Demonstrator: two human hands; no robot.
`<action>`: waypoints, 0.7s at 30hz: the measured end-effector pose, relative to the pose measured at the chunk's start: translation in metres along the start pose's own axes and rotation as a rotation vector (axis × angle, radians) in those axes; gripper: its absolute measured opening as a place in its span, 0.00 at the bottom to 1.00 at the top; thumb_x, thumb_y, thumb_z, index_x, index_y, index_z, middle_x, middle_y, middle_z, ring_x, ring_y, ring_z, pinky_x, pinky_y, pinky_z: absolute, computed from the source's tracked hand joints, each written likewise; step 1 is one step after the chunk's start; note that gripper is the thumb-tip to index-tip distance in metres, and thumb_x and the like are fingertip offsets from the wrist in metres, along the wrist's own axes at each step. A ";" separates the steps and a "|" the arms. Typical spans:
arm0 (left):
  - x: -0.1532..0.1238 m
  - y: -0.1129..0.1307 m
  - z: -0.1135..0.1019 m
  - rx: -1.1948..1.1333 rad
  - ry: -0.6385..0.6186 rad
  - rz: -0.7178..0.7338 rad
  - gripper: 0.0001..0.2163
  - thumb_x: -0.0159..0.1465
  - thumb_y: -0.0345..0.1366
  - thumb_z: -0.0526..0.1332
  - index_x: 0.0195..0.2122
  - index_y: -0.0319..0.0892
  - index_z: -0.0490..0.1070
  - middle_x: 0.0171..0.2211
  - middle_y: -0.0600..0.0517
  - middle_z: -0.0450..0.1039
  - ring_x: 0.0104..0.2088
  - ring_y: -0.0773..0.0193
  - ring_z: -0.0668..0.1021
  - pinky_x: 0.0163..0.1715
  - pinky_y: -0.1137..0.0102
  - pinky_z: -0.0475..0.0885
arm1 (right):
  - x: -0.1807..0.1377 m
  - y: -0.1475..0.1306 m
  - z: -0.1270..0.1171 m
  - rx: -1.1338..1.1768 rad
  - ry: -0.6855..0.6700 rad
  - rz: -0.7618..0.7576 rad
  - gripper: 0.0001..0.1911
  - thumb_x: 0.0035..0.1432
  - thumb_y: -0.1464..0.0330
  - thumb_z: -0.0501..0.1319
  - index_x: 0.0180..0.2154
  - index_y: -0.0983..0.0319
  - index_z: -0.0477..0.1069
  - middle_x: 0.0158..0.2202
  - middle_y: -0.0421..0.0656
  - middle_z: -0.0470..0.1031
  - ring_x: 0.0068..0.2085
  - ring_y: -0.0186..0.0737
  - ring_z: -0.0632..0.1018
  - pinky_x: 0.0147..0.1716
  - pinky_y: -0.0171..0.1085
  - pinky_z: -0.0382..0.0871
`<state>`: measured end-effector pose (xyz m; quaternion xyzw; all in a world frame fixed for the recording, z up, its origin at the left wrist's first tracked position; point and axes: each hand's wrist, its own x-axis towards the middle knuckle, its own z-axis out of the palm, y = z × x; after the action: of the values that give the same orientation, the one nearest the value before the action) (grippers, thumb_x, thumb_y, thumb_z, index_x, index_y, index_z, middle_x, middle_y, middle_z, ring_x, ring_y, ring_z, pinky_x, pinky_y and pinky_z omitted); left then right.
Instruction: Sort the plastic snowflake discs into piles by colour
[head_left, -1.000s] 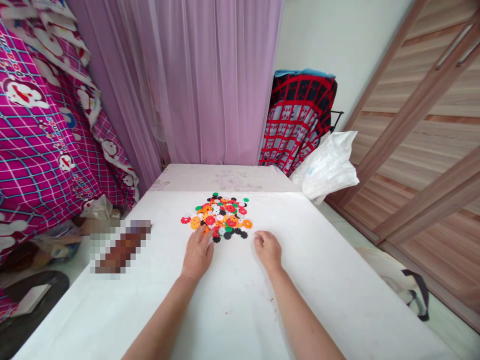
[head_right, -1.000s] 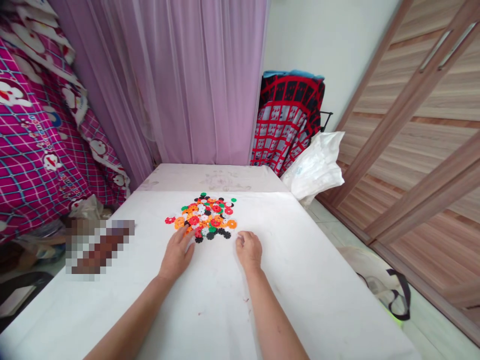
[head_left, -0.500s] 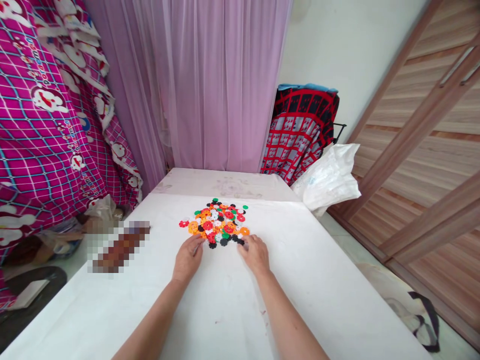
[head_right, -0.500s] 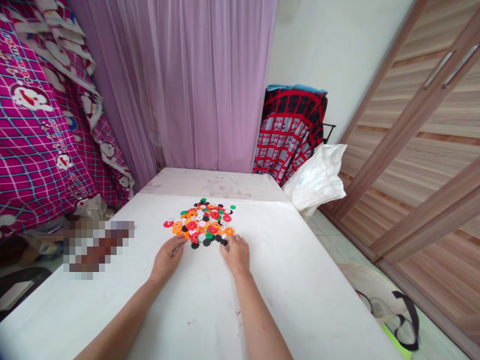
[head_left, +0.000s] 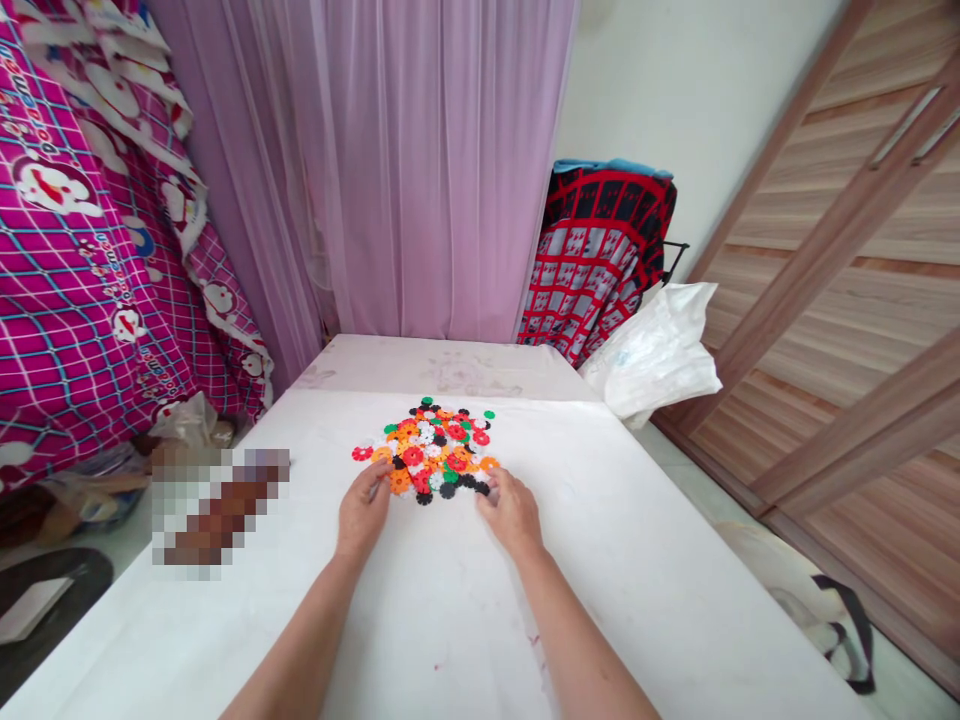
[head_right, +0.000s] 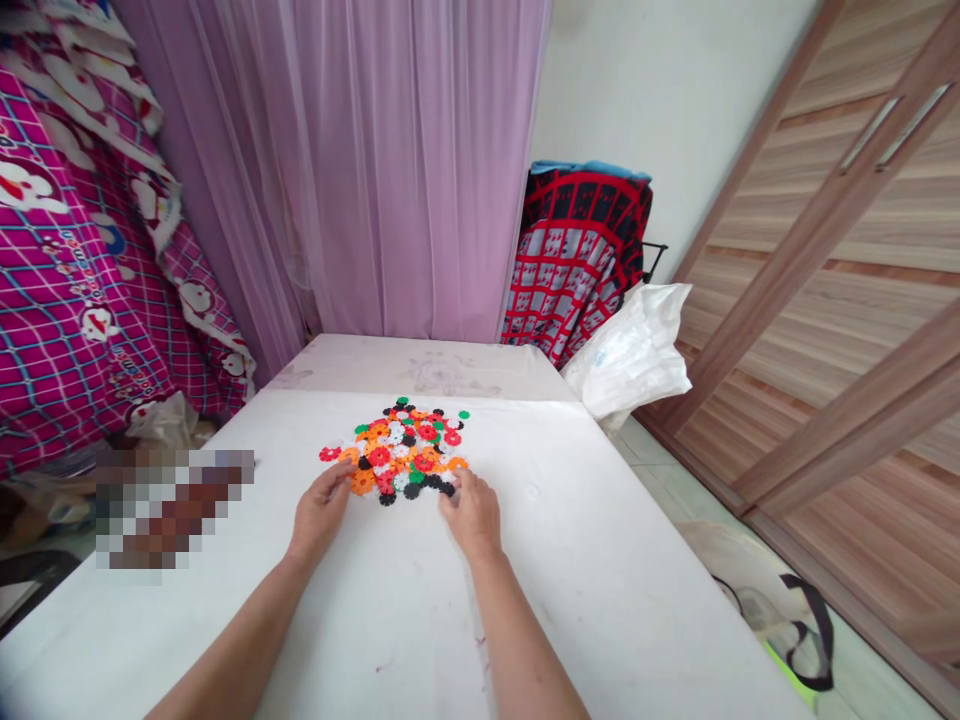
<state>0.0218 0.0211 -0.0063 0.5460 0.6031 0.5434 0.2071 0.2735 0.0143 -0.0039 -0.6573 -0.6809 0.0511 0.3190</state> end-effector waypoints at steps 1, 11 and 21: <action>0.004 -0.001 0.000 -0.023 0.017 -0.029 0.12 0.58 0.38 0.56 0.39 0.45 0.77 0.49 0.48 0.77 0.51 0.56 0.77 0.56 0.58 0.68 | -0.002 0.000 0.001 0.018 0.002 0.001 0.19 0.50 0.68 0.61 0.46 0.58 0.69 0.37 0.39 0.78 0.36 0.38 0.76 0.39 0.35 0.65; 0.012 -0.001 -0.008 -0.103 0.042 -0.109 0.14 0.59 0.43 0.57 0.41 0.44 0.77 0.46 0.48 0.79 0.49 0.57 0.78 0.54 0.60 0.70 | 0.006 0.042 -0.011 -0.088 0.124 0.180 0.14 0.52 0.66 0.59 0.43 0.60 0.69 0.36 0.41 0.78 0.37 0.40 0.76 0.40 0.37 0.64; 0.011 0.004 -0.010 -0.151 0.014 -0.174 0.14 0.57 0.45 0.59 0.38 0.44 0.77 0.44 0.49 0.80 0.49 0.56 0.79 0.55 0.59 0.69 | 0.096 0.098 -0.016 -0.180 0.153 0.412 0.12 0.56 0.64 0.59 0.42 0.59 0.70 0.41 0.43 0.78 0.39 0.41 0.76 0.39 0.37 0.63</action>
<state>0.0113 0.0257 0.0042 0.4707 0.6069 0.5711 0.2897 0.3731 0.1103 -0.0039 -0.8102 -0.5079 0.0042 0.2927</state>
